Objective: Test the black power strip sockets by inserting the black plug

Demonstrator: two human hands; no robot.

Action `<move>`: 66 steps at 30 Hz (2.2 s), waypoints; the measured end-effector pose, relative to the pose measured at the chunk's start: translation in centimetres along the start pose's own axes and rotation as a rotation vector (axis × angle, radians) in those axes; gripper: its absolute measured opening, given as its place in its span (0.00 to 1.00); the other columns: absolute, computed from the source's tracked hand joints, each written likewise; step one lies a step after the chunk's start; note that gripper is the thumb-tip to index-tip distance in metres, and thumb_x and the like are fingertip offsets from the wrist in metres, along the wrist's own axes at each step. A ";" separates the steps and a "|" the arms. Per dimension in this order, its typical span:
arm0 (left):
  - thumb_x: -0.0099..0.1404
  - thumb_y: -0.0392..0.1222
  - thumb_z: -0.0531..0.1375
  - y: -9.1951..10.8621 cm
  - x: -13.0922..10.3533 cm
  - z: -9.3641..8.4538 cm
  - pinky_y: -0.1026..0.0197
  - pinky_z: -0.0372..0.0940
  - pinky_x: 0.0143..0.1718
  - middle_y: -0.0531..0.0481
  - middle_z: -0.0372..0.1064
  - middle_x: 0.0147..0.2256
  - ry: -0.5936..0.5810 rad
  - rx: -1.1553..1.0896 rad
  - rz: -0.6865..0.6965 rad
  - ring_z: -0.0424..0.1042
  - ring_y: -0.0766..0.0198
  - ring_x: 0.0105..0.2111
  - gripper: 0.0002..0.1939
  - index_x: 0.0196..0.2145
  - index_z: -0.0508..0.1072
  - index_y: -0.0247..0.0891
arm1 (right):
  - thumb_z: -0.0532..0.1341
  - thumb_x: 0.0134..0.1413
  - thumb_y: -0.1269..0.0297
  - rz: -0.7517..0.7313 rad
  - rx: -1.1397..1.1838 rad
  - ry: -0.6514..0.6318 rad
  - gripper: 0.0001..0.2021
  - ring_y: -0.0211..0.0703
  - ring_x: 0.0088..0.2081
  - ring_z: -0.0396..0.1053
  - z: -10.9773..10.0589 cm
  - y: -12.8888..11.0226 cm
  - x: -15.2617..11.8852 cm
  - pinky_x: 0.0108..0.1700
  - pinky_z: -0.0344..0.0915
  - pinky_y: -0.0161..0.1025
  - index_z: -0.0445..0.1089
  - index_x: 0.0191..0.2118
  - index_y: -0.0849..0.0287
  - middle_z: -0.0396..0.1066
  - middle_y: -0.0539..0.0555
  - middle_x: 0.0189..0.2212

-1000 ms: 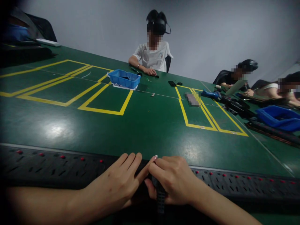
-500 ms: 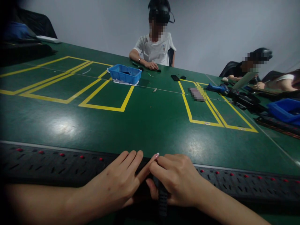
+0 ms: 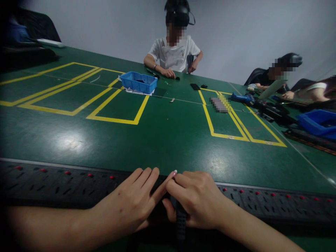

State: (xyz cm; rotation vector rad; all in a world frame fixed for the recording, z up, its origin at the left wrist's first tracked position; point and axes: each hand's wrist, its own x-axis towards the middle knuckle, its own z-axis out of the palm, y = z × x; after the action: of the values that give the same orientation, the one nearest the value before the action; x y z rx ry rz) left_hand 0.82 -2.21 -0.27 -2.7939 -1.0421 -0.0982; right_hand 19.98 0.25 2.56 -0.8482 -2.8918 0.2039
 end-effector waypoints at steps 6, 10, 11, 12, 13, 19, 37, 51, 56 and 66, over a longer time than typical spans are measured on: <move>0.63 0.52 0.46 0.1 -0.1 -0.1 0.50 0.55 0.42 0.30 0.60 0.46 0.003 -0.011 0.006 0.62 0.47 0.43 0.38 0.61 0.35 0.24 | 0.50 0.54 0.66 -0.008 -0.002 0.022 0.06 0.35 0.23 0.54 0.0 0.0 0.1 0.23 0.48 0.34 0.62 0.30 0.60 0.60 0.50 0.24; 0.63 0.51 0.46 0.0 -0.1 -0.2 0.50 0.56 0.42 0.30 0.60 0.46 0.010 -0.015 0.010 0.62 0.46 0.43 0.38 0.61 0.35 0.23 | 0.49 0.54 0.66 -0.017 -0.005 0.028 0.07 0.34 0.22 0.54 0.1 0.0 0.1 0.22 0.48 0.34 0.62 0.30 0.60 0.60 0.50 0.23; 0.63 0.51 0.47 0.0 -0.1 -0.2 0.50 0.56 0.42 0.30 0.60 0.46 0.009 -0.017 0.012 0.62 0.46 0.43 0.38 0.61 0.35 0.23 | 0.49 0.54 0.66 -0.018 -0.007 0.028 0.07 0.35 0.22 0.54 0.1 0.0 0.1 0.22 0.48 0.34 0.62 0.30 0.60 0.60 0.50 0.23; 0.63 0.51 0.47 0.0 -0.1 -0.2 0.50 0.56 0.42 0.30 0.60 0.47 0.009 -0.018 0.013 0.62 0.46 0.43 0.38 0.61 0.35 0.23 | 0.49 0.54 0.66 -0.020 -0.008 0.028 0.07 0.35 0.22 0.54 0.1 0.0 0.1 0.22 0.48 0.34 0.62 0.30 0.60 0.60 0.50 0.23; 0.63 0.51 0.47 0.0 -0.1 -0.2 0.50 0.56 0.42 0.30 0.60 0.47 0.009 -0.019 0.013 0.62 0.46 0.43 0.38 0.61 0.36 0.23 | 0.49 0.54 0.66 -0.019 -0.009 0.028 0.07 0.35 0.22 0.54 0.1 0.0 0.1 0.22 0.48 0.34 0.62 0.31 0.61 0.60 0.50 0.23; 0.62 0.53 0.48 -0.1 -0.1 -0.2 0.50 0.55 0.43 0.30 0.59 0.47 0.012 -0.025 0.012 0.62 0.46 0.43 0.40 0.61 0.36 0.23 | 0.49 0.54 0.67 -0.004 -0.010 0.021 0.06 0.36 0.23 0.55 0.1 0.0 0.0 0.24 0.50 0.35 0.61 0.32 0.61 0.61 0.50 0.24; 0.61 0.52 0.50 -0.1 -0.1 -0.3 0.51 0.55 0.42 0.29 0.59 0.47 0.005 -0.047 0.015 0.62 0.46 0.44 0.41 0.60 0.36 0.23 | 0.49 0.55 0.66 0.008 0.014 0.033 0.07 0.34 0.23 0.56 0.0 -0.1 0.0 0.23 0.49 0.34 0.60 0.29 0.60 0.61 0.50 0.24; 0.61 0.53 0.51 -0.1 0.0 -0.2 0.50 0.55 0.43 0.28 0.58 0.48 0.002 -0.034 0.022 0.61 0.44 0.44 0.39 0.59 0.41 0.23 | 0.50 0.54 0.65 0.042 0.001 0.004 0.08 0.35 0.26 0.56 -0.5 -0.3 0.0 0.24 0.51 0.33 0.64 0.31 0.60 0.59 0.53 0.30; 0.59 0.54 0.53 -0.2 0.0 -0.2 0.50 0.55 0.43 0.29 0.58 0.48 -0.011 -0.039 0.018 0.61 0.44 0.44 0.40 0.59 0.42 0.24 | 0.49 0.55 0.65 0.022 0.042 -0.039 0.08 0.36 0.28 0.58 -0.7 -0.2 0.1 0.26 0.54 0.33 0.64 0.32 0.60 0.59 0.54 0.32; 0.58 0.52 0.54 -0.1 0.1 -0.4 0.50 0.56 0.42 0.29 0.58 0.48 -0.022 -0.059 0.014 0.61 0.44 0.45 0.39 0.58 0.45 0.25 | 0.49 0.54 0.66 0.018 0.066 -0.049 0.07 0.35 0.27 0.55 -0.6 -0.1 0.1 0.24 0.51 0.33 0.62 0.32 0.60 0.58 0.53 0.30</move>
State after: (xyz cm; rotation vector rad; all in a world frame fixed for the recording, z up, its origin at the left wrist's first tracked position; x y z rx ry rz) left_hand 0.76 -2.12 0.12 -2.8606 -1.0413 -0.0988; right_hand 19.90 0.29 3.16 -0.8704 -2.9049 0.3247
